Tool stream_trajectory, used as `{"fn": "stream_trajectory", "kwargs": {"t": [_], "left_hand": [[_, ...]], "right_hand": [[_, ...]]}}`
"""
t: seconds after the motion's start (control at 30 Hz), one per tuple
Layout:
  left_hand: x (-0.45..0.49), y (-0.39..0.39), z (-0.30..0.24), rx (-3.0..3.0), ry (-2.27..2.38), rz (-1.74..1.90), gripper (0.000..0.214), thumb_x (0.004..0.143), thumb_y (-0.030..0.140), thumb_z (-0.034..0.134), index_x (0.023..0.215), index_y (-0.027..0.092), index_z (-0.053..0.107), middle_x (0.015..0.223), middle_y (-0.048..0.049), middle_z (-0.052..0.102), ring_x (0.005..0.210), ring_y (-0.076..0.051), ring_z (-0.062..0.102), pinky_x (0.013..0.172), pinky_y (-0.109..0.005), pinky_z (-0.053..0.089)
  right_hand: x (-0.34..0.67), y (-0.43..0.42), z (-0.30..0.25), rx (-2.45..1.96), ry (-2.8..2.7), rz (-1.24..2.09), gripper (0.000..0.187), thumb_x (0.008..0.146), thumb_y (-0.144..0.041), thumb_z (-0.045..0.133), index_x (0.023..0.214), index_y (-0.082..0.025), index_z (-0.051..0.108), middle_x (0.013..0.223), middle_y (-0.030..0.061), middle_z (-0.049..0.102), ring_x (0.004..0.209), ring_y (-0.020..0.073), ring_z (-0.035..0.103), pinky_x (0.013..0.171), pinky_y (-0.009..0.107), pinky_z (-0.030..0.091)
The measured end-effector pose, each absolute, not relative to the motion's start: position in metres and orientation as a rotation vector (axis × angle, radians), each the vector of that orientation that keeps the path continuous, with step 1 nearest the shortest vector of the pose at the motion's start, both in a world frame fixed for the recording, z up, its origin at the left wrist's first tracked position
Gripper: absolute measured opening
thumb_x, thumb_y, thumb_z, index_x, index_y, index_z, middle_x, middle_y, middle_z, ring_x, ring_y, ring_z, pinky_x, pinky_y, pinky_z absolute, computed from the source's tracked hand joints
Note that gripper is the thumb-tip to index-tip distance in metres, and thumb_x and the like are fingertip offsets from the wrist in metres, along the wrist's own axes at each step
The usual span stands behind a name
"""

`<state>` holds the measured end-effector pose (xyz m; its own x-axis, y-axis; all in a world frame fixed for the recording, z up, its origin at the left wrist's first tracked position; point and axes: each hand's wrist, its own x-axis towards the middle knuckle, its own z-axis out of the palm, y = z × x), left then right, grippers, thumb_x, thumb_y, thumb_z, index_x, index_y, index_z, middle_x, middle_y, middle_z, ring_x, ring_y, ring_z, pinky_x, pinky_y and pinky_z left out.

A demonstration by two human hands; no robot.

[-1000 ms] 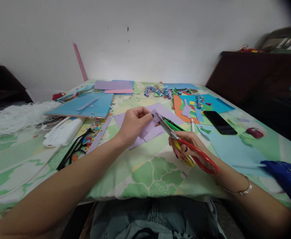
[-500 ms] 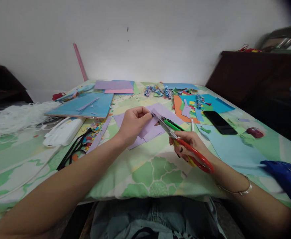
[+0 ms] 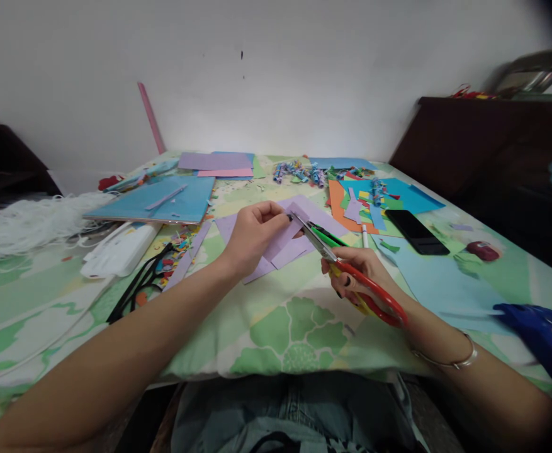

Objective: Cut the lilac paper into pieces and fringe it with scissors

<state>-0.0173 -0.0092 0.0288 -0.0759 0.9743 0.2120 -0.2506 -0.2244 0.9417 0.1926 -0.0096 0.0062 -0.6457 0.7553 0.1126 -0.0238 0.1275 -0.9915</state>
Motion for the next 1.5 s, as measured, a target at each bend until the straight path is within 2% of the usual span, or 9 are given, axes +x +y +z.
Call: {"fn": "stream_trajectory", "kwargs": {"t": [0.13,0.5,0.9,1.1,1.23,1.5], "left_hand": [[-0.0170,-0.0092,0.0282,1.162,0.943,1.525,0.010,0.066,0.018,0.069,0.065,0.015,0.059,0.064,-0.0011,0.069,0.063,-0.017,0.069,0.061,-0.025,0.053],[-0.0172,-0.0086,0.0279,1.165,0.974,1.510,0.010,0.067,0.018,0.069,0.066,0.015,0.059,0.065,-0.0021,0.069,0.062,-0.017,0.069,0.061,-0.026,0.053],[-0.0152,-0.0105,0.0292,1.047,0.923,1.490,0.015,0.065,0.020,0.071,0.068,0.013,0.059,0.065,-0.0010,0.067,0.060,-0.014,0.068,0.068,-0.028,0.056],[-0.0161,-0.0127,0.0330,1.056,0.907,1.519,0.015,0.064,0.020,0.072,0.064,0.014,0.058,0.064,0.0003,0.066,0.060,-0.013,0.067,0.066,-0.026,0.055],[-0.0184,-0.0126,0.0329,1.119,0.916,1.506,0.013,0.065,0.018,0.070,0.063,0.014,0.057,0.060,0.0009,0.065,0.057,-0.013,0.065,0.060,-0.024,0.052],[-0.0188,-0.0116,0.0316,1.195,0.985,1.507,0.010,0.065,0.018,0.068,0.062,0.016,0.059,0.056,0.0007,0.065,0.051,-0.011,0.061,0.050,-0.020,0.043]], "right_hand": [[0.1933,-0.0093,0.0073,-0.718,-1.794,1.606,0.040,0.062,-0.044,0.077,0.080,-0.015,0.056,0.056,-0.0033,0.056,0.036,0.0046,0.043,0.031,0.014,0.036],[0.1956,-0.0068,0.0029,-0.683,-1.806,1.633,0.040,0.065,-0.045,0.077,0.082,-0.016,0.057,0.057,-0.0031,0.057,0.037,0.0047,0.044,0.033,0.013,0.038],[0.1958,-0.0067,0.0049,-0.731,-1.795,1.672,0.034,0.061,-0.030,0.075,0.088,-0.014,0.060,0.055,-0.0019,0.059,0.040,0.0080,0.047,0.035,0.017,0.041],[0.1968,-0.0054,0.0029,-0.687,-1.763,1.722,0.047,0.059,-0.040,0.079,0.092,-0.013,0.061,0.058,-0.0003,0.061,0.043,0.0098,0.052,0.036,0.017,0.044],[0.1994,-0.0038,0.0001,-0.672,-1.804,1.721,0.047,0.063,-0.046,0.079,0.091,-0.014,0.060,0.063,0.0011,0.062,0.044,0.0099,0.055,0.039,0.018,0.046],[0.1991,-0.0069,0.0027,-0.682,-1.837,1.686,0.051,0.059,-0.054,0.080,0.084,-0.015,0.058,0.061,-0.0001,0.059,0.042,0.0088,0.048,0.036,0.018,0.041]]}}
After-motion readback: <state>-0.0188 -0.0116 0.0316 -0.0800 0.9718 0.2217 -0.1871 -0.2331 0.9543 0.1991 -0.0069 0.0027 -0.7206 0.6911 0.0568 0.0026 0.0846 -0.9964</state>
